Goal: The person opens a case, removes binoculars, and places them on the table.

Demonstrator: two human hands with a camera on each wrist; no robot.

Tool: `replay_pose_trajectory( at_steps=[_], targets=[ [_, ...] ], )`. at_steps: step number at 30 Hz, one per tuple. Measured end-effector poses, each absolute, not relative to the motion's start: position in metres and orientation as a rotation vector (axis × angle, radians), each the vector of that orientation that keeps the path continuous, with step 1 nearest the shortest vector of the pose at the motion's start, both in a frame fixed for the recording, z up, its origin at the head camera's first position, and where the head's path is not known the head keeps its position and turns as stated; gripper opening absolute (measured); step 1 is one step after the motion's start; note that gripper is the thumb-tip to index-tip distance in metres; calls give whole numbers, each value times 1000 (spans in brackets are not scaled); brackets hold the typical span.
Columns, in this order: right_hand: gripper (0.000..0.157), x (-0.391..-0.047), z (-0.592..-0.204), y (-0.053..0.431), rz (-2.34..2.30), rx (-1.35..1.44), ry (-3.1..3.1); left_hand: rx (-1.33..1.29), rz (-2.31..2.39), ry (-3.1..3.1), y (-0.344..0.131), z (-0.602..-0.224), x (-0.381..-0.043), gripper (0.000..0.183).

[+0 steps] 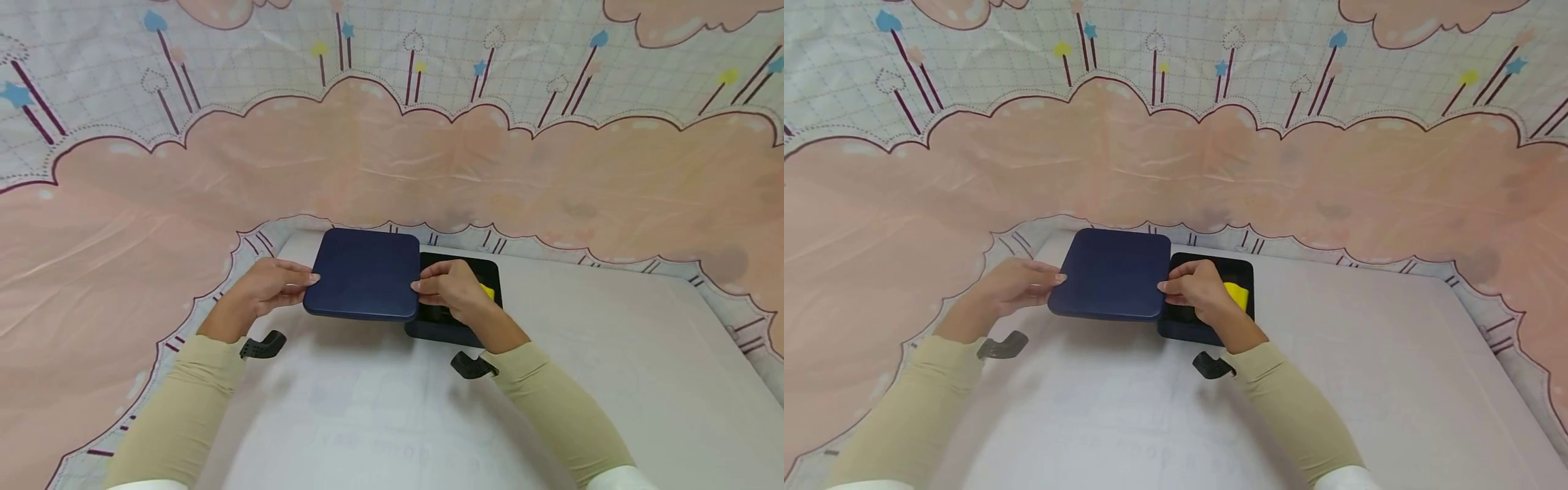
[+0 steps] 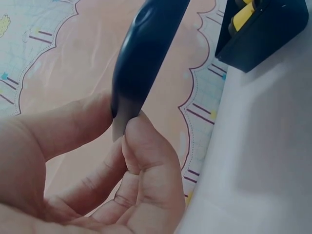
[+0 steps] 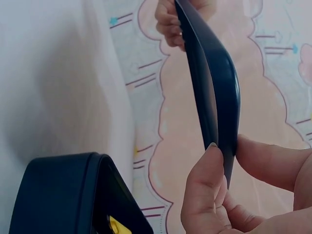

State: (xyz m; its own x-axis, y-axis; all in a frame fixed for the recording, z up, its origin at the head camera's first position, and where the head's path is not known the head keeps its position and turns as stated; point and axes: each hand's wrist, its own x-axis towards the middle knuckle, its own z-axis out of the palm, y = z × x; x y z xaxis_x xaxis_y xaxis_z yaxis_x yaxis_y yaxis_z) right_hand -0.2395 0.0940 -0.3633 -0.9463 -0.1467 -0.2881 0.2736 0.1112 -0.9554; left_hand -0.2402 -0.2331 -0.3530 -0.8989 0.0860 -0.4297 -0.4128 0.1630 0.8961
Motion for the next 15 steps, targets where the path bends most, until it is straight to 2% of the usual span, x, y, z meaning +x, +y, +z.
replay_pose_trajectory(
  at_steps=[15],
  targets=[
    [24,-236,-363,78,-1916,121,2039,-295,1763,2075,-251,-350,-234,57]
  ],
)
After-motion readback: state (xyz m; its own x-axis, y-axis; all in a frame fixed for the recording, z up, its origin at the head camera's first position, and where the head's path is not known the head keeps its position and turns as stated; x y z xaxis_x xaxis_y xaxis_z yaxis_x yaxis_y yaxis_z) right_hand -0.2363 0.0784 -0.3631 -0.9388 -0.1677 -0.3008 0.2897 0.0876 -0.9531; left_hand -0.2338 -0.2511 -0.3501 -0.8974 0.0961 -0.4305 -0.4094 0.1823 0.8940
